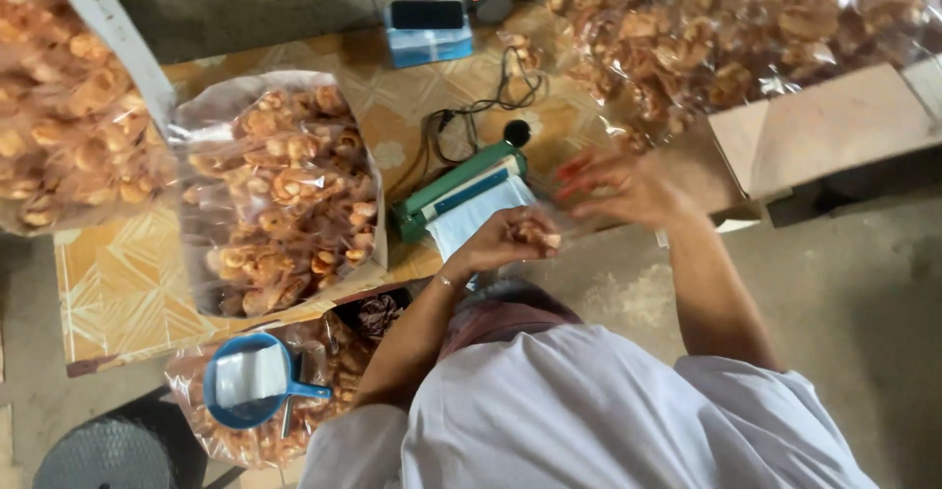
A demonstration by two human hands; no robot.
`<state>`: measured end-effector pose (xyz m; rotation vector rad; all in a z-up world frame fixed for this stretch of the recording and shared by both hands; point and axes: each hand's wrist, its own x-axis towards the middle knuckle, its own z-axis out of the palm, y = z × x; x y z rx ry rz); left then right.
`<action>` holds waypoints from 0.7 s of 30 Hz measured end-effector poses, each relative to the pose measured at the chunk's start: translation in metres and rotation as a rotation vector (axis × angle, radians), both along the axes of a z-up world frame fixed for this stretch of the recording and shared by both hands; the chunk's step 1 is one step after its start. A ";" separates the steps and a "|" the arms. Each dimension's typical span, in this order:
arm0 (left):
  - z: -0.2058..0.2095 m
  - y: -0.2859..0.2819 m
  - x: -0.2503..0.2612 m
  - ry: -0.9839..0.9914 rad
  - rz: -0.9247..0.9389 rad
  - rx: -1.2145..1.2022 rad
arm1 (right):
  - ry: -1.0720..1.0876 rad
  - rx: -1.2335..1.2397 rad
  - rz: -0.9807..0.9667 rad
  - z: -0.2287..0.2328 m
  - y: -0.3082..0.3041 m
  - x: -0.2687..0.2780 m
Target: Manually filling plastic bags with snacks, weighing them on a scale, and sealing them using a heat sealer.
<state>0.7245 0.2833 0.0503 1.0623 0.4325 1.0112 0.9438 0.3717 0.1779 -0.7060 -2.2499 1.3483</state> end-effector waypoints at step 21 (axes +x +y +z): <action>0.084 0.016 -0.103 0.117 0.812 0.096 | -0.709 -0.883 -0.463 0.128 0.126 -0.205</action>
